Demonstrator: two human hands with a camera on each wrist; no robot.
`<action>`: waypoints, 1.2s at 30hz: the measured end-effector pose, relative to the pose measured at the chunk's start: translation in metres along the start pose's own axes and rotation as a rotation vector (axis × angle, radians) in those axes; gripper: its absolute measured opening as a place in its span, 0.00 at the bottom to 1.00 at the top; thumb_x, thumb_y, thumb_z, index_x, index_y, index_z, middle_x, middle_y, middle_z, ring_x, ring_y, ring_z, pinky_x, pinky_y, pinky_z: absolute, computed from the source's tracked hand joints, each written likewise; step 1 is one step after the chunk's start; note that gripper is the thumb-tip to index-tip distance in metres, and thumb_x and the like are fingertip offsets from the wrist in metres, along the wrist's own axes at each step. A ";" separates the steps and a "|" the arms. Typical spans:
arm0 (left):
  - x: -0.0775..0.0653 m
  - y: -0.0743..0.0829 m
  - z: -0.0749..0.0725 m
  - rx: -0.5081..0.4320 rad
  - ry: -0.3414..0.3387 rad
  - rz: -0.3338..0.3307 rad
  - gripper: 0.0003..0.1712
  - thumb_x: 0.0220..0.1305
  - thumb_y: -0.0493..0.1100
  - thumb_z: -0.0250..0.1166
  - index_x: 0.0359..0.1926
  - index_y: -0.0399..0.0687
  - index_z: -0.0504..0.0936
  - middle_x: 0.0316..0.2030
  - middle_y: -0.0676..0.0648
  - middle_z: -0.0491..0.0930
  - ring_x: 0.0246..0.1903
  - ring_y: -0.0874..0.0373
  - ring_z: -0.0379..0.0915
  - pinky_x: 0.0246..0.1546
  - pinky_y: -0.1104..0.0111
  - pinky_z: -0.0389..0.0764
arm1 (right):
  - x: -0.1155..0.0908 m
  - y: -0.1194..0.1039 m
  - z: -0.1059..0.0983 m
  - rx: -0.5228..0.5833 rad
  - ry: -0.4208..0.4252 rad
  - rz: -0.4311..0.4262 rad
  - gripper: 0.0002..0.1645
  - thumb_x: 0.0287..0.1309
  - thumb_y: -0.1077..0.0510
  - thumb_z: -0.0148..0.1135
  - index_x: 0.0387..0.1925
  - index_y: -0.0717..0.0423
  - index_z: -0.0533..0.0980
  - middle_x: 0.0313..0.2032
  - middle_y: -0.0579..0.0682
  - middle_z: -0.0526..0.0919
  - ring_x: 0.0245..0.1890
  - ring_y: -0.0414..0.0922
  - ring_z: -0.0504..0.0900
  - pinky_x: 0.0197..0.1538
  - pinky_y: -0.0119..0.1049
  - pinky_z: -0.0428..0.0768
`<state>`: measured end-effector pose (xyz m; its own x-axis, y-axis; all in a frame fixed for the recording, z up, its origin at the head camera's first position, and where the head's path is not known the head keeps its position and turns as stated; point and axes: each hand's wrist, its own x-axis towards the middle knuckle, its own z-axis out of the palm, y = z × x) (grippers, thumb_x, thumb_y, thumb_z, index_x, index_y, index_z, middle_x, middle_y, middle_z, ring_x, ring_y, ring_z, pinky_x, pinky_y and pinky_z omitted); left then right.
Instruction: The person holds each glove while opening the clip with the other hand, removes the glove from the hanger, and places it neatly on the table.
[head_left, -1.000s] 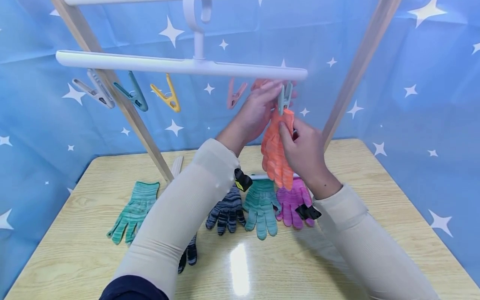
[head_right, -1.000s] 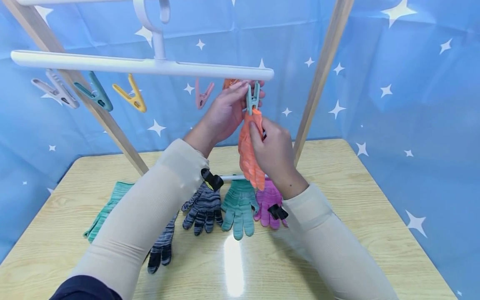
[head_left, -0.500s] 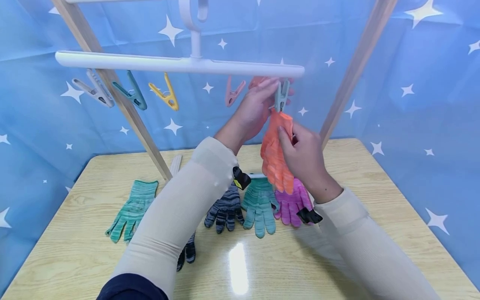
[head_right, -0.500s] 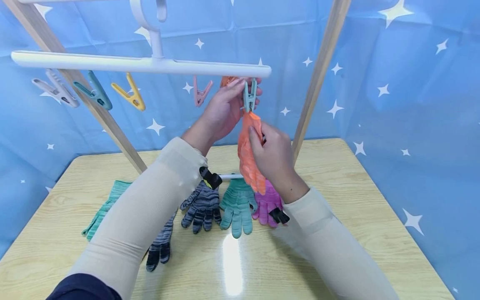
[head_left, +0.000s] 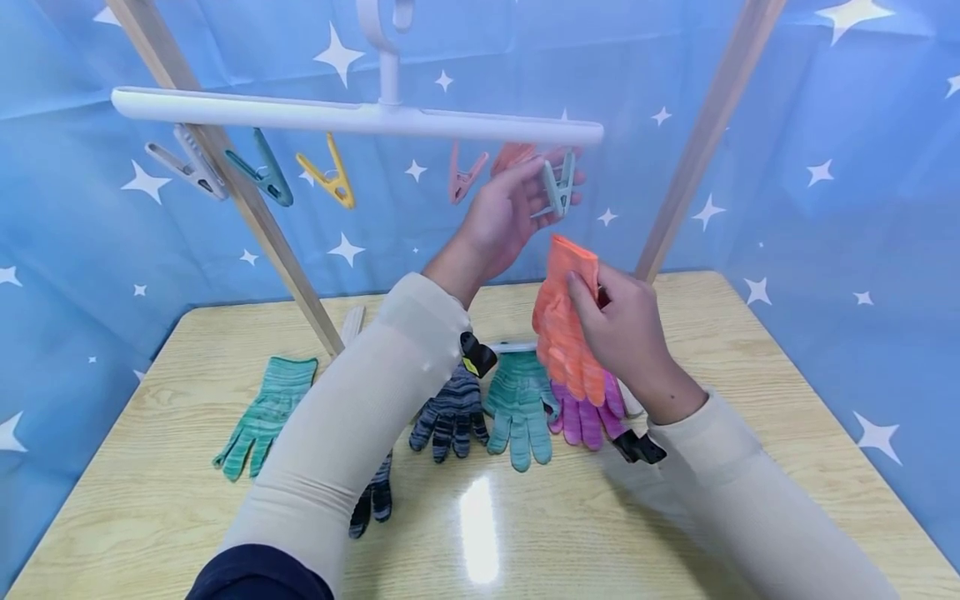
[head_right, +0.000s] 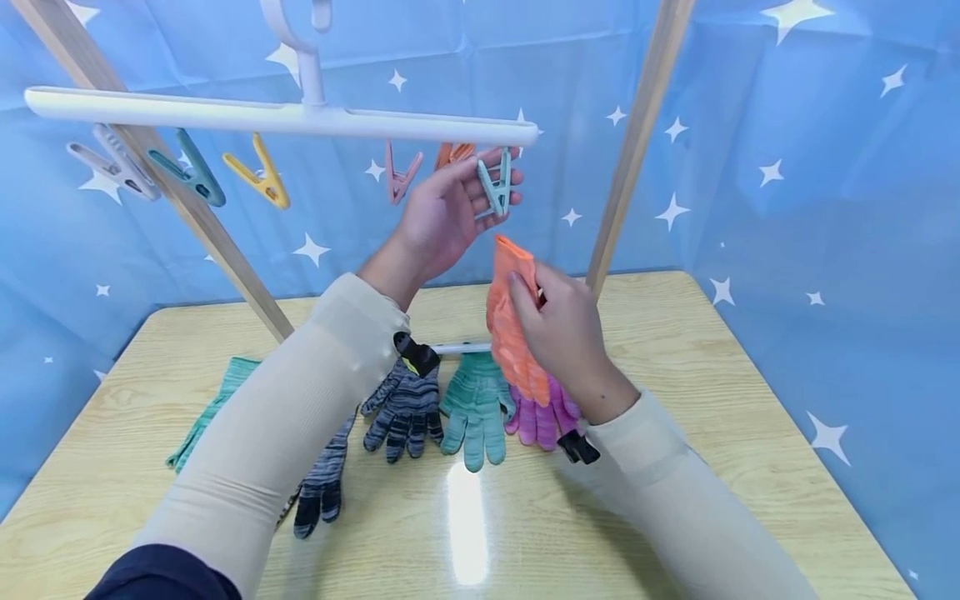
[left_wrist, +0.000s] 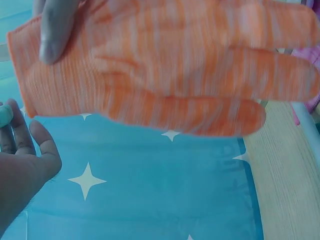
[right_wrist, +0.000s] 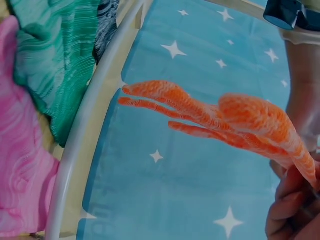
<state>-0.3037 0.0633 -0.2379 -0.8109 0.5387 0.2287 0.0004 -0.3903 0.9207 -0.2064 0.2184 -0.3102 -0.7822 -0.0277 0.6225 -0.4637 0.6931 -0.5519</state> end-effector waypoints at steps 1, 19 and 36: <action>0.000 0.000 0.000 0.002 -0.003 -0.002 0.29 0.79 0.49 0.38 0.73 0.47 0.66 0.67 0.37 0.72 0.63 0.44 0.73 0.66 0.54 0.67 | -0.001 0.000 -0.001 0.002 -0.003 0.001 0.20 0.72 0.54 0.56 0.22 0.56 0.70 0.15 0.49 0.68 0.14 0.42 0.66 0.19 0.30 0.65; -0.005 -0.005 -0.006 0.066 -0.100 -0.032 0.26 0.79 0.47 0.43 0.73 0.50 0.65 0.69 0.42 0.71 0.67 0.51 0.71 0.67 0.56 0.71 | -0.030 0.016 -0.028 -0.031 -0.040 -0.004 0.20 0.68 0.59 0.61 0.19 0.54 0.69 0.14 0.46 0.63 0.13 0.37 0.60 0.19 0.28 0.61; -0.087 -0.021 -0.026 0.471 -0.008 -0.131 0.18 0.80 0.43 0.46 0.59 0.47 0.78 0.53 0.45 0.79 0.52 0.53 0.79 0.54 0.61 0.78 | -0.069 0.038 -0.058 -0.091 -0.107 0.120 0.19 0.69 0.57 0.60 0.21 0.53 0.70 0.18 0.47 0.72 0.18 0.35 0.68 0.23 0.25 0.66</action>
<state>-0.2484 0.0058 -0.2856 -0.8174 0.5670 0.1017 0.1644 0.0603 0.9846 -0.1459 0.2886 -0.3415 -0.8718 -0.0137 0.4897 -0.3283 0.7583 -0.5633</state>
